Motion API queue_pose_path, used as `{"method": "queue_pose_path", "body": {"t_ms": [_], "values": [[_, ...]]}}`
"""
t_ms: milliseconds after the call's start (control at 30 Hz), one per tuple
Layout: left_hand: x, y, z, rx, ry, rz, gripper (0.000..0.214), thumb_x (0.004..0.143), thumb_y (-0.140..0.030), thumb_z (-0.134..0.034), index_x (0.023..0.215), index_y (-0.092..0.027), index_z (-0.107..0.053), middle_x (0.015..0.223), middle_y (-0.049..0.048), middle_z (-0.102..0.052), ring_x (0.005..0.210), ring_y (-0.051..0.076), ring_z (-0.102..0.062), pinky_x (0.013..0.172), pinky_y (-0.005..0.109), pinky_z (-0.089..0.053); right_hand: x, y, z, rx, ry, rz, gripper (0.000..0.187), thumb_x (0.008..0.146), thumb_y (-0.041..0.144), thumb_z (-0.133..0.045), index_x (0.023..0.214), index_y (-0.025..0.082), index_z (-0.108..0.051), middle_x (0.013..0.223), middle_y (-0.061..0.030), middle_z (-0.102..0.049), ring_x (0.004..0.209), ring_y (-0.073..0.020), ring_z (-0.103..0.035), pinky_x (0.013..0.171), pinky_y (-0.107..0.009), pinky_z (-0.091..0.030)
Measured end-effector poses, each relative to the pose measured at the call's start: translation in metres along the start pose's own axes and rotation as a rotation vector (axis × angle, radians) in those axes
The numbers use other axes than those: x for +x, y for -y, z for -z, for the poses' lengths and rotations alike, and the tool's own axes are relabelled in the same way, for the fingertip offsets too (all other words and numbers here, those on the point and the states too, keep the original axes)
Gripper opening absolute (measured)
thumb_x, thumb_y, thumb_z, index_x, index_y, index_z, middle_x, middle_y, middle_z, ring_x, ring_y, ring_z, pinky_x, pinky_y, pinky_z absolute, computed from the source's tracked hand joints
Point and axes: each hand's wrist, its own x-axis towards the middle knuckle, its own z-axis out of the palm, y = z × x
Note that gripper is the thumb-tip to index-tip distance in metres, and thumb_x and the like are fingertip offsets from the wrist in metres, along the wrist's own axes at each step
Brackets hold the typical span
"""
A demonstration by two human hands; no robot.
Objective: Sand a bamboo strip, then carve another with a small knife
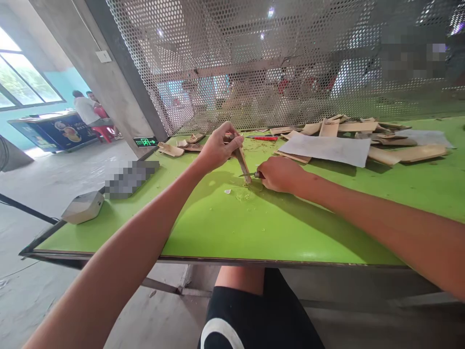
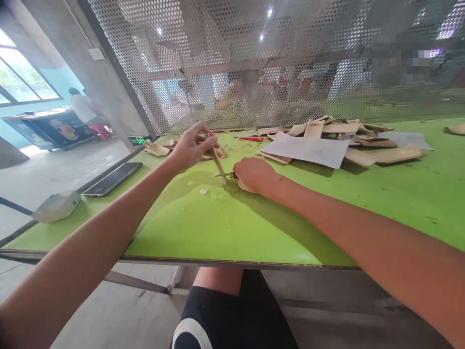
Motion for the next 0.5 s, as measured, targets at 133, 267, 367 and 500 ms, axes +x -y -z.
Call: {"method": "queue_pose_path", "body": {"t_ms": [133, 267, 367, 500], "values": [[0.0015, -0.0006, -0.003, 0.046, -0.043, -0.001, 0.013, 0.088, -0.023, -0.065, 0.091, -0.018, -0.054, 0.071, 0.0001, -0.061, 0.061, 0.011, -0.065, 0.063, 0.026, -0.057, -0.0023, 0.0001, 0.001, -0.007, 0.022, -0.015, 0.026, 0.086, 0.022, -0.049, 0.09, 0.014, -0.074, 0.088, -0.0162, -0.072, 0.079, -0.0272, -0.067, 0.061, -0.03, -0.039], [0.0022, 0.0004, -0.0022, 0.059, -0.072, 0.03, 0.015, 0.087, -0.024, -0.066, 0.092, -0.018, -0.054, 0.07, -0.0003, -0.06, 0.059, 0.012, -0.065, 0.06, 0.027, -0.057, -0.0012, -0.0024, 0.0021, -0.027, 0.047, -0.006, 0.024, 0.083, 0.022, -0.054, 0.093, 0.013, -0.075, 0.089, -0.0172, -0.072, 0.082, -0.0286, -0.068, 0.063, -0.032, -0.041], [0.0024, 0.0024, 0.0003, 0.034, -0.075, 0.043, 0.017, 0.087, -0.026, -0.067, 0.094, -0.018, -0.053, 0.068, -0.0012, -0.059, 0.058, 0.012, -0.065, 0.061, 0.028, -0.058, -0.0002, -0.0045, 0.0042, -0.053, 0.071, 0.017, 0.023, 0.082, 0.021, -0.056, 0.092, 0.013, -0.075, 0.09, -0.0177, -0.072, 0.081, -0.0284, -0.068, 0.065, -0.032, -0.042], [0.0033, 0.0064, 0.0032, -0.014, -0.059, 0.065, 0.017, 0.089, -0.027, -0.065, 0.095, -0.018, -0.051, 0.066, -0.0027, -0.058, 0.058, 0.011, -0.065, 0.063, 0.029, -0.059, 0.002, -0.0058, 0.0075, -0.065, 0.088, 0.062, 0.024, 0.082, 0.02, -0.056, 0.095, 0.013, -0.075, 0.089, -0.0174, -0.072, 0.08, -0.0274, -0.067, 0.062, -0.031, -0.039]]}}
